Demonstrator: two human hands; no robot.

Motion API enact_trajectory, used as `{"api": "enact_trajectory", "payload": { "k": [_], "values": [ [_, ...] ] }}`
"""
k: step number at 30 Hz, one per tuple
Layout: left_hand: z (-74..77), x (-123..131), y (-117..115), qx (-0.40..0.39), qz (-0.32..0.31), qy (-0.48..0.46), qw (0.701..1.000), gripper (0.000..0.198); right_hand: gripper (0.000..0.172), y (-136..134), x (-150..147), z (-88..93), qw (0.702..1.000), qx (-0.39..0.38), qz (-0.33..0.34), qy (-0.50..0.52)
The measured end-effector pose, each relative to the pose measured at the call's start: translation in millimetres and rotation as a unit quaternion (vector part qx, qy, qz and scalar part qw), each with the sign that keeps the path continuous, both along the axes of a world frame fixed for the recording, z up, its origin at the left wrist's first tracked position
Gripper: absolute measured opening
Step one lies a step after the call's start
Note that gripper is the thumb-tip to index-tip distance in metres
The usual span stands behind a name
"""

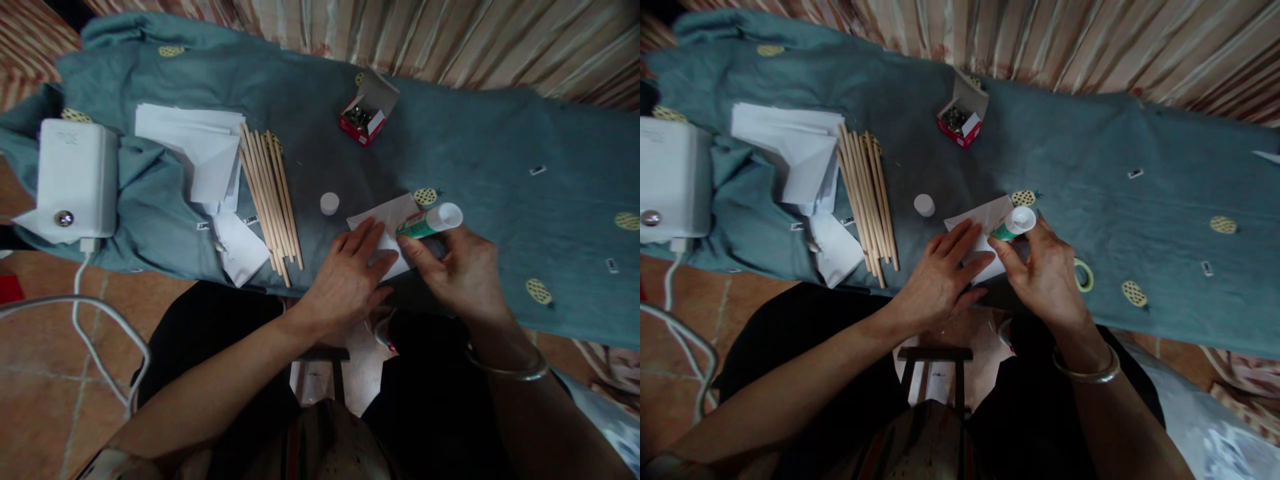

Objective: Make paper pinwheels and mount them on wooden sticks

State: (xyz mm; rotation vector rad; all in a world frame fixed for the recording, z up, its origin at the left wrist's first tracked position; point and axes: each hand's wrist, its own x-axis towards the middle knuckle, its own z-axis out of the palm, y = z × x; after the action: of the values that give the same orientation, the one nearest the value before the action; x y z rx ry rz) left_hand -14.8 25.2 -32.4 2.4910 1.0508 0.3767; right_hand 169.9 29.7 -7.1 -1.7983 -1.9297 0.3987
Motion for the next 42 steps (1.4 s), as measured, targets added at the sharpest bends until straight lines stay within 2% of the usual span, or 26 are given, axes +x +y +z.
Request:
{"api": "enact_trajectory", "payload": {
  "k": [11,15,17,20,22,26,29,31,32,34,36,39,42],
  "values": [
    [-1.4,1,1,0.009,0.005,0.01,1.0,0.051,0.028,1,-4,-7.5,0.999,-0.001,-0.016,0.04],
    [-1.2,0,1,0.014,0.002,0.005,1.0,0.048,0.023,2,-4,-5.0,0.987,-0.044,-0.029,0.149],
    [-1.1,-1,2,0.013,0.001,0.0,1.0,0.047,0.023,4,-2,-3.2,0.961,-0.066,-0.058,0.261],
    [-1.6,-1,2,0.006,0.0,-0.003,1.0,0.048,0.022,6,6,-2.0,0.892,-0.073,-0.107,0.433],
    [-2.6,-2,2,0.0,-0.001,-0.011,1.0,0.047,0.018,8,12,-2.8,0.849,-0.08,-0.124,0.508],
    [-2.4,-4,1,-0.001,0.002,-0.042,0.999,0.047,0.009,9,24,-6.0,0.806,-0.097,-0.114,0.573],
    [2.2,-10,7,0.026,-0.002,-0.083,0.996,0.048,0.011,11,29,-7.3,0.774,-0.107,-0.106,0.616],
    [5.9,-18,17,0.054,0.024,-0.108,0.992,0.045,0.013,12,31,-7.5,0.753,-0.115,-0.114,0.638],
    [7.2,-23,23,0.068,0.056,-0.116,0.989,0.043,0.014,12,32,-7.6,0.747,-0.117,-0.121,0.643],
    [7.6,-33,36,0.084,0.133,-0.116,0.981,0.044,0.013,11,33,-8.1,0.749,-0.118,-0.133,0.638],
    [5.4,-41,49,0.088,0.182,-0.103,0.974,0.047,0.011,10,34,-8.9,0.762,-0.12,-0.131,0.622],
    [0.5,-47,61,0.059,0.203,-0.09,0.973,0.04,0.012,8,33,-9.3,0.784,-0.12,-0.101,0.601],
    [-1.1,-47,63,0.011,0.212,-0.123,0.97,0.028,0.015,7,29,-7.0,0.771,-0.129,-0.097,0.616]
  ]
}}
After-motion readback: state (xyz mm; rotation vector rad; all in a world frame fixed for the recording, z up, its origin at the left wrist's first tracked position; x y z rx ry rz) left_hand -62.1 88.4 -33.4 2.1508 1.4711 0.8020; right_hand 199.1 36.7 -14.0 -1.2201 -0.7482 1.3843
